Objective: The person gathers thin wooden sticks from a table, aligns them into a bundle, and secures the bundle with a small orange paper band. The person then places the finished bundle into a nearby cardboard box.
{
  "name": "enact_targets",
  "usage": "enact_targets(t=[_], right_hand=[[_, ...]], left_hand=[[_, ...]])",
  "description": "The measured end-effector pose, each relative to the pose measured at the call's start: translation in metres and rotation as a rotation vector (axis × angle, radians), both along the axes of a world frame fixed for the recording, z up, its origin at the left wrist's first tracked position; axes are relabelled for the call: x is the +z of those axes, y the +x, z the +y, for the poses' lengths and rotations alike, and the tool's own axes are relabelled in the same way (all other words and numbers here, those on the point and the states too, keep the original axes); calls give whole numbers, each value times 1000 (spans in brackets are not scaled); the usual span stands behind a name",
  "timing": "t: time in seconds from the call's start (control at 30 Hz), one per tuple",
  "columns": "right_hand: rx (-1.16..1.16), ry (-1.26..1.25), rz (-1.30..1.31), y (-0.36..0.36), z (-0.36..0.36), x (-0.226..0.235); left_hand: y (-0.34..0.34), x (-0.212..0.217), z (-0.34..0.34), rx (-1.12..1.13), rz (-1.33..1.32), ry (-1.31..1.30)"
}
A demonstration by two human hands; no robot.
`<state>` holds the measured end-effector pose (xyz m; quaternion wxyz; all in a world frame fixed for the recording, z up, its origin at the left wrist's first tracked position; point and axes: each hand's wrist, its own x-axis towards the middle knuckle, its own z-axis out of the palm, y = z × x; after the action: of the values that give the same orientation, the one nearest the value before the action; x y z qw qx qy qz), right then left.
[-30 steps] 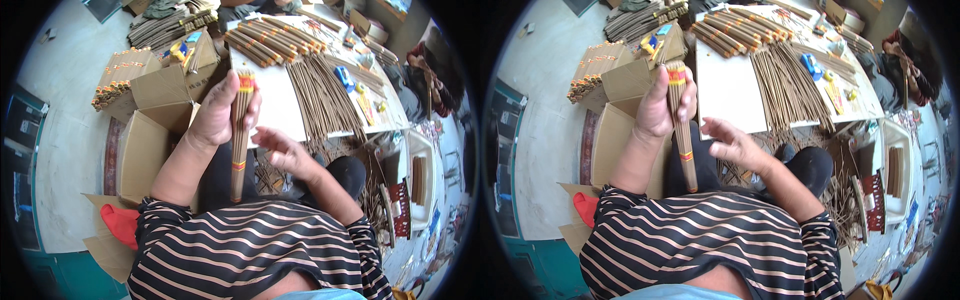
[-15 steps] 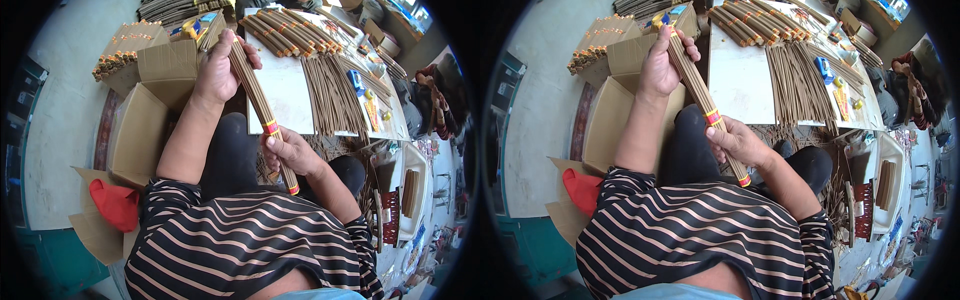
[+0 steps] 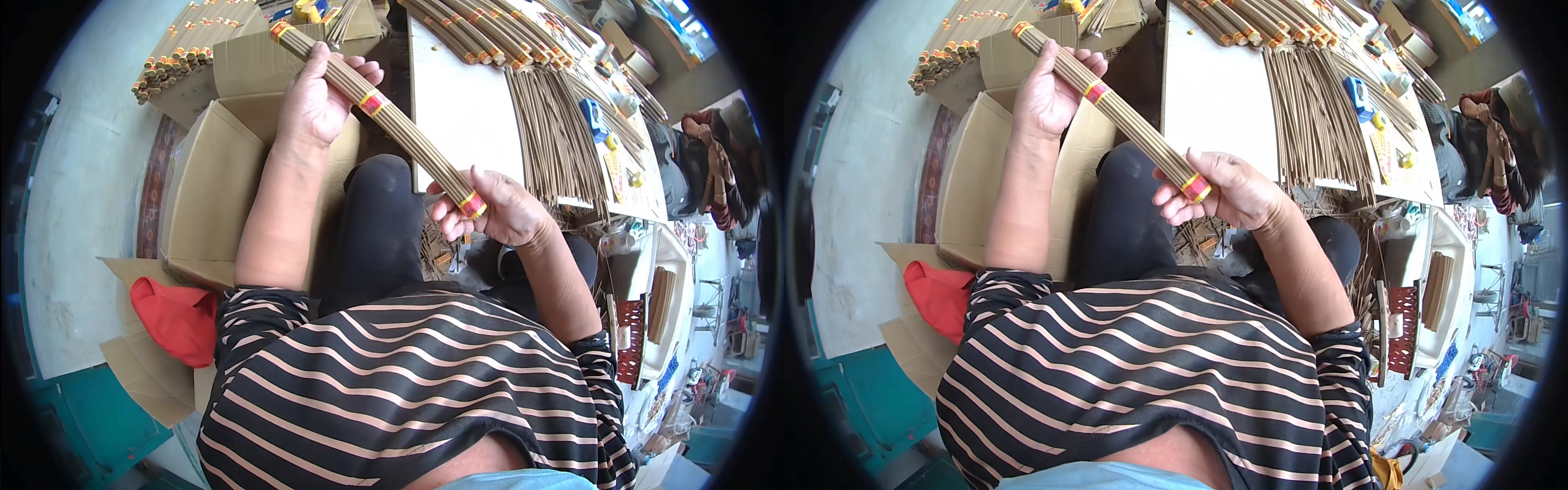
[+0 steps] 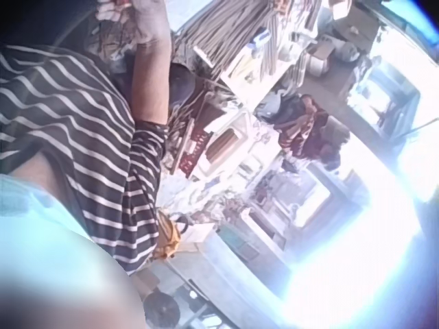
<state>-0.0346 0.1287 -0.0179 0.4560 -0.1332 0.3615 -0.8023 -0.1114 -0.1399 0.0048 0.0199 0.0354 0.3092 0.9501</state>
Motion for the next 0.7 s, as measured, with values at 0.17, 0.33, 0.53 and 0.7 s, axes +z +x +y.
enact_targets(t=[0.17,0.33,0.53,0.7], right_hand=[[-22,27,-113,-3,-18,-1],[30,-86,-222,-9,-32,0],[-24,133,-99,-21,-55,-7],[3,272,-28,-23,-84,-6]], left_hand=[[9,-14,-12,-14,-38,-43],[10,-30,-23,-33,-43,-48],[3,-30,-51,108,-70,-115],[5,-30,-73,183,-61,-121]])
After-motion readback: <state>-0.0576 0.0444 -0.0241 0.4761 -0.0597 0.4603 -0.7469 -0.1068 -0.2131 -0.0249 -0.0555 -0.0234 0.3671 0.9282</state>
